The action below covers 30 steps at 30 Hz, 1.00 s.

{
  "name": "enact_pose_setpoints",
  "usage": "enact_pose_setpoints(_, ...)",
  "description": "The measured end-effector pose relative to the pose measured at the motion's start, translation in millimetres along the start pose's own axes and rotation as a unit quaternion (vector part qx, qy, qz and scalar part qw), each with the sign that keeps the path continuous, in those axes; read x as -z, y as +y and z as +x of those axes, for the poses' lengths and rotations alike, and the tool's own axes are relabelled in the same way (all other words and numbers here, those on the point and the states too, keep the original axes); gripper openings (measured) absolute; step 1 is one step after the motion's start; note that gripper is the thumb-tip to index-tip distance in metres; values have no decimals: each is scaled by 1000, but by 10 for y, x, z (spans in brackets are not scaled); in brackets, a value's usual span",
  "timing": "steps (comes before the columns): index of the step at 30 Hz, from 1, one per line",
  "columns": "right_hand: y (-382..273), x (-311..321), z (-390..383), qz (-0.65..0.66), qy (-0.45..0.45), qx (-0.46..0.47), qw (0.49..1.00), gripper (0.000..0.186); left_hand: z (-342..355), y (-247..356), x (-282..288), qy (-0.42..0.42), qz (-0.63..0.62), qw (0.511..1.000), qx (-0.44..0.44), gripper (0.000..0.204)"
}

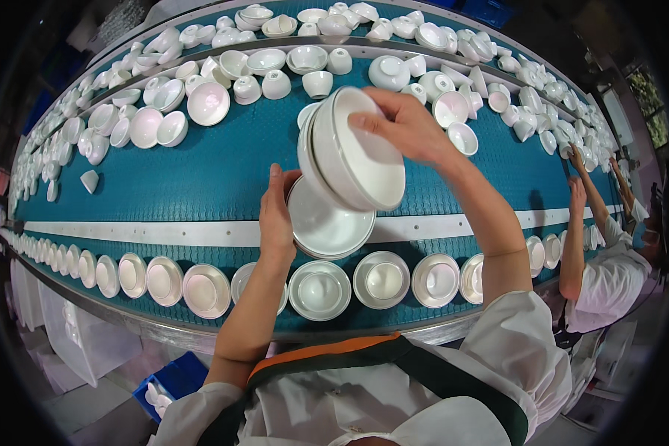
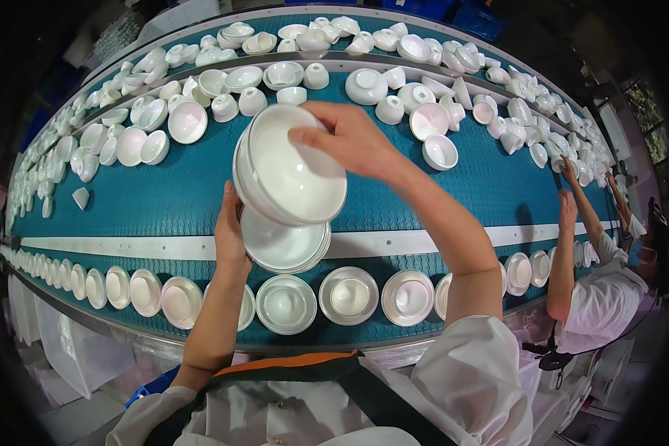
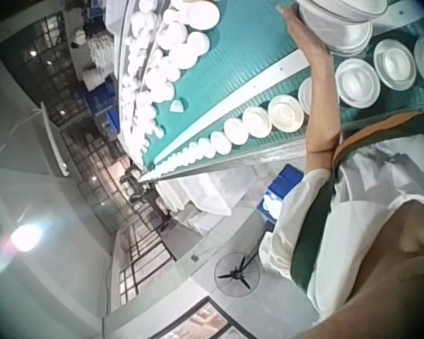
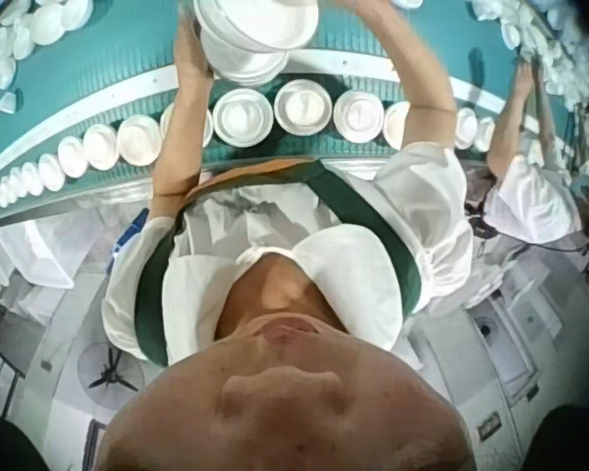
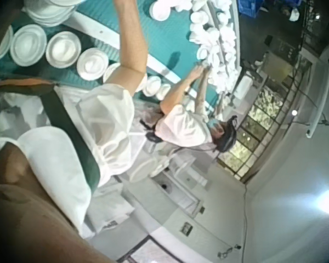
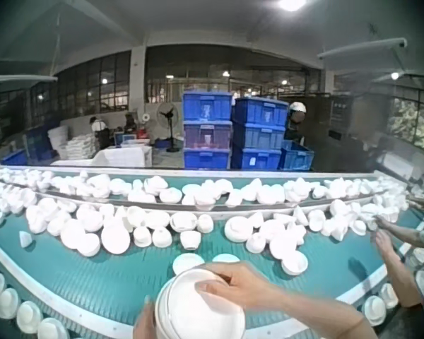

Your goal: The person sorts ceramic bowls and plates on a conveyor belt, stacking them and placing them into large plastic bins.

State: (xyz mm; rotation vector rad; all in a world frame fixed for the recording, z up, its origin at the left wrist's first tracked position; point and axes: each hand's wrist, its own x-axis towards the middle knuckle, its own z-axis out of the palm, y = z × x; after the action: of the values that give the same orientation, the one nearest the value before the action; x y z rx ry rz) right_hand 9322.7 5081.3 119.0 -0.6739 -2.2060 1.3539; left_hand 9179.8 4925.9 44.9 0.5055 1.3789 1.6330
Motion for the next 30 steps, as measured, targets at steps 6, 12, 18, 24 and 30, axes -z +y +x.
enact_pose_setpoints(6,191,-67,-505,-146,-11,101,984,35,93,-264,-71,-99,-170,973,118,66)
enact_pose_setpoints(12,512,2,-766,32,-161,-64,984,60,129,-1016,-206,-196,-128,968,92,53)
enact_pose_setpoints(18,876,520,-1373,170,-69,-228,956,62,-7,-931,-879,-49,33,965,256,53)
enact_pose_setpoints(24,1591,826,-2152,439,62,-232,866,52,-42,-1304,-1203,-20,116,969,217,63)
enact_pose_setpoints(30,1895,695,-2435,506,84,-147,845,51,-6,-1686,-1395,-9,108,976,188,75)
